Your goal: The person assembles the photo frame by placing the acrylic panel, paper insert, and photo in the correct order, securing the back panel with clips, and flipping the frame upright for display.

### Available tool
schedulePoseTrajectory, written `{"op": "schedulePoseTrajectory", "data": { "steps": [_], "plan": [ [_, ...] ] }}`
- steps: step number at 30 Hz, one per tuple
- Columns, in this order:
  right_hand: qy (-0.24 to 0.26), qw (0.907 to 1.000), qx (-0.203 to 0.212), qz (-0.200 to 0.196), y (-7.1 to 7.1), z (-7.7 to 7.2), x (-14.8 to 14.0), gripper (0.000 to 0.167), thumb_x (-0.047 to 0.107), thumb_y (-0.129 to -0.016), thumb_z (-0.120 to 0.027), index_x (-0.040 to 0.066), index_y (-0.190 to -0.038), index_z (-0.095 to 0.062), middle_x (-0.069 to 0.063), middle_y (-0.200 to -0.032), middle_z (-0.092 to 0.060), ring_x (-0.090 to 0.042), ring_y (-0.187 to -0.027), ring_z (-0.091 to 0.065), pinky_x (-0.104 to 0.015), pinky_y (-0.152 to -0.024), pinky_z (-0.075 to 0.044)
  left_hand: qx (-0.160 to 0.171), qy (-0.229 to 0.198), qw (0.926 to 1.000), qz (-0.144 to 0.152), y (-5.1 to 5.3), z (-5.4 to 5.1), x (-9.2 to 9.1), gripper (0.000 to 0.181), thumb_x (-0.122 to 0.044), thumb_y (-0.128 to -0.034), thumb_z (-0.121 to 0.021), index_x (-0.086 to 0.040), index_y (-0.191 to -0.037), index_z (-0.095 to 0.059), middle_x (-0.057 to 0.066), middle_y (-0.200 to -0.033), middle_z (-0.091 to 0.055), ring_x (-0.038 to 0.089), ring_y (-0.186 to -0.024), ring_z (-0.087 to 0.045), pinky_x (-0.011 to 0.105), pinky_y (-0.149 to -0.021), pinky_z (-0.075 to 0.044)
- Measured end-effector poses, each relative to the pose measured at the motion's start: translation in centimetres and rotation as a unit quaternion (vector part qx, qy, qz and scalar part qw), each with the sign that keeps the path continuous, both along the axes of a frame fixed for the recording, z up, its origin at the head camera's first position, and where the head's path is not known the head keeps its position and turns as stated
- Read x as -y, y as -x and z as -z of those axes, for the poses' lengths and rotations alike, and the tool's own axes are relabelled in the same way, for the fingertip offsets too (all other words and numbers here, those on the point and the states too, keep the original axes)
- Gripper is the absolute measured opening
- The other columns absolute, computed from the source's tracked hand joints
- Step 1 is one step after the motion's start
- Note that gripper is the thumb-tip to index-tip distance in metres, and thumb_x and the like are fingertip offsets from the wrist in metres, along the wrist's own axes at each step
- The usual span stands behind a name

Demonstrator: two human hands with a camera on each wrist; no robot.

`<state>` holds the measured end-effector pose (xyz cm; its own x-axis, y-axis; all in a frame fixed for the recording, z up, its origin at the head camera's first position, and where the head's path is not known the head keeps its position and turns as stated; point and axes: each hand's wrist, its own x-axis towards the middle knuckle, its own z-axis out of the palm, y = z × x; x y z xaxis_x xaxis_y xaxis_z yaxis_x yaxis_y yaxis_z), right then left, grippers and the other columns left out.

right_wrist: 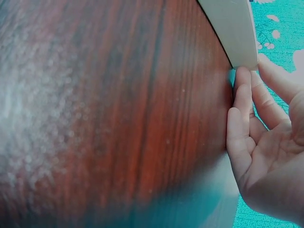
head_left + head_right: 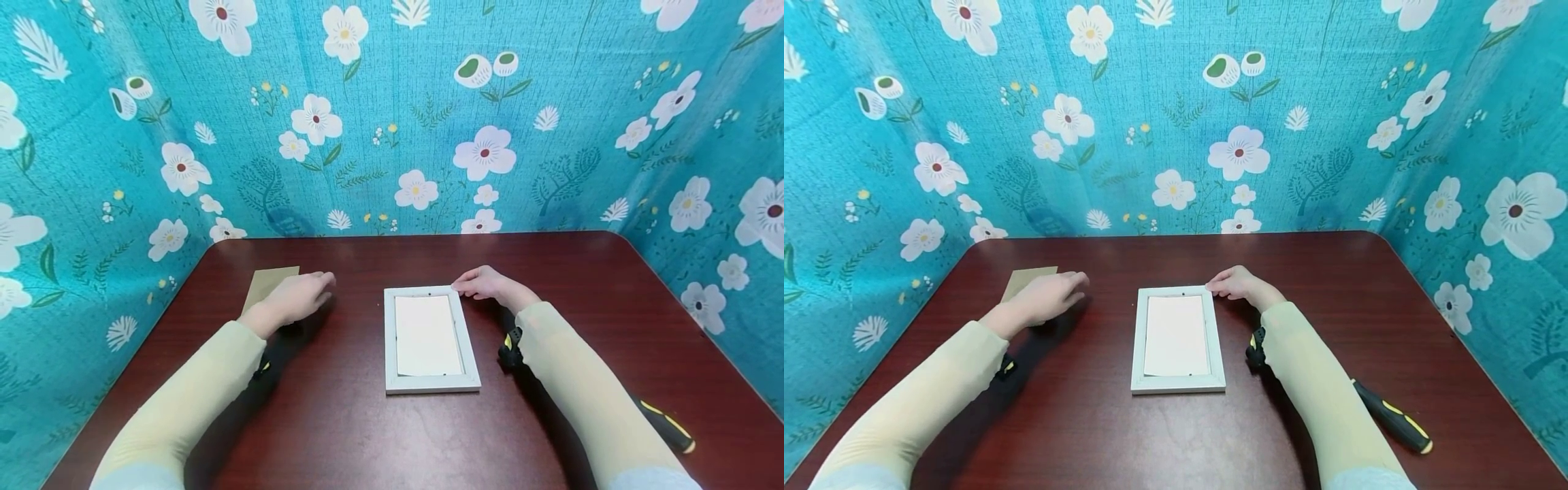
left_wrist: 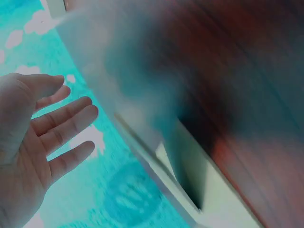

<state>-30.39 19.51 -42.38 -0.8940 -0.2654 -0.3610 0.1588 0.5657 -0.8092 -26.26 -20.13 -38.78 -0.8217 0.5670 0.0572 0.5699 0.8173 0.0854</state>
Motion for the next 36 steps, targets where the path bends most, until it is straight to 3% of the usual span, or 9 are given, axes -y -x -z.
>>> {"op": "schedulePoseTrajectory", "data": {
  "steps": [4,7,11,16,23,29,36],
  "plan": [
    [0.0,1.0,-0.001,0.002,0.0,0.0,0.1,0.036,0.024,-0.094,-0.065,-0.004,-0.117,-0.066,-0.011,-0.099,-0.067,-0.027,-0.097,-0.058,-0.04,-0.09,-0.049,0.002,0.03,0.9989,-0.037,0.3,-0.4,2.1,0.022,-0.008,-0.0924,-0.063,-0.004,-0.113,-0.058,0.013,-0.102,-0.066,0.027,-0.089,-0.064,0.043,-0.081,-0.053],
    [-0.002,1.0,0.0,0.005,-0.1,0.0,0.1,0.036,0.024,-0.094,-0.065,-0.004,-0.118,-0.066,-0.011,-0.099,-0.067,-0.027,-0.098,-0.059,-0.041,-0.092,-0.048,0.006,0.067,0.9954,-0.068,0.6,-0.4,3.7,0.036,-0.008,-0.0896,-0.064,-0.001,-0.124,-0.056,0.019,-0.116,-0.063,0.032,-0.104,-0.061,0.046,-0.088,-0.05],
    [-0.003,0.9999,0.005,0.012,-0.2,0.0,0.1,0.036,0.024,-0.094,-0.065,-0.003,-0.118,-0.066,-0.01,-0.098,-0.068,-0.027,-0.098,-0.059,-0.042,-0.094,-0.047,0.015,0.111,0.9898,-0.088,0.6,-0.2,5.1,0.051,-0.006,-0.0903,-0.064,0.002,-0.138,-0.048,0.024,-0.133,-0.054,0.035,-0.117,-0.056,0.05,-0.09,-0.048],
    [-0.005,0.9999,0.001,0.015,-0.3,-0.1,0.2,0.036,0.024,-0.094,-0.065,-0.003,-0.118,-0.066,-0.011,-0.1,-0.068,-0.028,-0.098,-0.059,-0.042,-0.094,-0.047,0.006,0.13,0.9884,-0.078,0.3,0.3,5.7,0.052,0.002,-0.0887,-0.065,0.0,-0.138,-0.049,0.026,-0.127,-0.056,0.037,-0.11,-0.059,0.05,-0.082,-0.052],
    [-0.007,0.9999,0.0,0.012,-0.3,0.0,0.2,0.036,0.024,-0.094,-0.065,-0.003,-0.118,-0.066,-0.012,-0.103,-0.067,-0.028,-0.1,-0.059,-0.041,-0.093,-0.048,0.0,0.156,0.9853,-0.07,0.0,0.7,5.7,0.039,0.004,-0.0916,-0.059,0.002,-0.13,-0.053,0.028,-0.12,-0.059,0.039,-0.108,-0.059,0.051,-0.08,-0.052],
    [-0.008,0.9999,-0.003,0.008,-0.3,0.0,0.2,0.038,0.025,-0.094,-0.065,-0.003,-0.119,-0.065,-0.014,-0.106,-0.066,-0.029,-0.101,-0.058,-0.041,-0.092,-0.048,0.003,0.17,0.9834,-0.063,0.0,1.2,6.5,0.037,0.005,-0.0822,-0.069,0.0,-0.117,-0.056,0.021,-0.1,-0.06,0.035,-0.092,-0.062,0.049,-0.071,-0.053],
    [-0.006,0.9999,-0.006,0.008,-0.5,-0.2,0.2,0.038,0.025,-0.095,-0.064,-0.004,-0.12,-0.065,-0.014,-0.105,-0.066,-0.029,-0.102,-0.057,-0.041,-0.093,-0.048,-0.018,0.171,0.9842,-0.044,-0.1,1.4,7.0,0.043,0.002,-0.0754,-0.077,0.0,-0.115,-0.059,0.019,-0.096,-0.062,0.032,-0.086,-0.063,0.047,-0.07,-0.054]
  ]
}}
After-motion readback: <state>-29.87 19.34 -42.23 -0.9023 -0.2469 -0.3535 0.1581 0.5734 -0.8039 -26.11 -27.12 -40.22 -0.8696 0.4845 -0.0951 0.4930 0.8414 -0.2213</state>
